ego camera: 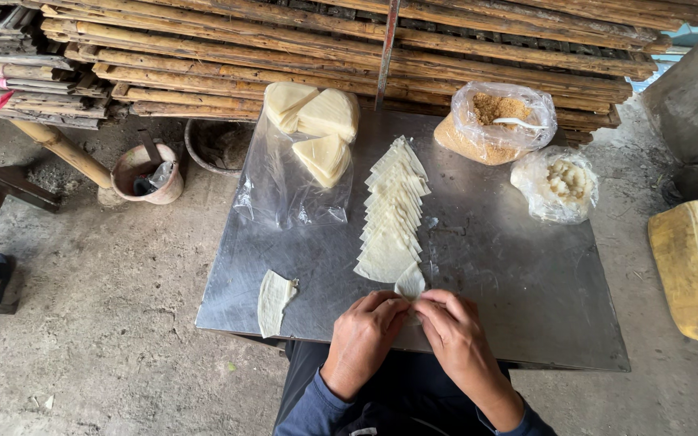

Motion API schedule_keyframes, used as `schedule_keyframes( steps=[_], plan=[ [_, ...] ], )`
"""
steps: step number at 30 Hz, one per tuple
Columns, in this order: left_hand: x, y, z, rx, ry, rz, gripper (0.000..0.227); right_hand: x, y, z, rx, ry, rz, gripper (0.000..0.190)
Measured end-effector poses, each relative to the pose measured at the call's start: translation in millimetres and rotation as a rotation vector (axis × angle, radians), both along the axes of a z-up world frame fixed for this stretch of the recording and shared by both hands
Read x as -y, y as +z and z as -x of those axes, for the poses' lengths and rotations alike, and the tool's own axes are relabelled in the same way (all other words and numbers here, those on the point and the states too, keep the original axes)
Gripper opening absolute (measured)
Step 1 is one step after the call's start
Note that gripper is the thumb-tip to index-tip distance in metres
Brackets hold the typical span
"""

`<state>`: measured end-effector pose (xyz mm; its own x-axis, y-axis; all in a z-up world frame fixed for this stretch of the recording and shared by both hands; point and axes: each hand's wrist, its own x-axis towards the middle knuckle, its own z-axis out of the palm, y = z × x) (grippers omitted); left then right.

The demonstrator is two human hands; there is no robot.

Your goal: The person repeatedly scoops a granular filling from a plastic bag onto thin triangular wrappers, folds each wrapper into a small packet, and places it on the metal table. The process is repeated continuously with multiple wrappers and filling.

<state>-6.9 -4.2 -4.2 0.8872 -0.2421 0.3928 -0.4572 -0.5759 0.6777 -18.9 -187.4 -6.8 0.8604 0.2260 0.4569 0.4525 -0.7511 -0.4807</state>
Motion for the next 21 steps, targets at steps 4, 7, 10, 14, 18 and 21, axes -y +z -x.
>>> schedule_keyframes(
  steps=[4, 7, 10, 14, 18, 21],
  plan=[
    [-6, 3, -2, 0.052, -0.084, -0.012, 0.020, 8, 6, -2, 0.011, 0.090, 0.107, 0.031],
    [-12, 4, -4, 0.012, -0.171, -0.009, 0.028, 14, 6, -7, 0.037, 0.141, 0.173, 0.030],
    [-13, 3, -6, 0.036, -0.202, -0.058, 0.028, 18, 5, -6, 0.055, 0.157, 0.219, 0.030],
    [-8, -2, -8, 0.071, -0.170, -0.098, 0.024, 17, 2, -7, 0.077, 0.123, 0.212, 0.029],
    [-7, -4, -8, 0.074, -0.128, -0.074, 0.020, 18, 5, -7, 0.092, 0.137, 0.159, 0.035],
    [-7, 0, -10, 0.047, -0.125, -0.037, 0.018, 16, 6, -6, 0.074, 0.124, 0.169, 0.034]
  ],
)
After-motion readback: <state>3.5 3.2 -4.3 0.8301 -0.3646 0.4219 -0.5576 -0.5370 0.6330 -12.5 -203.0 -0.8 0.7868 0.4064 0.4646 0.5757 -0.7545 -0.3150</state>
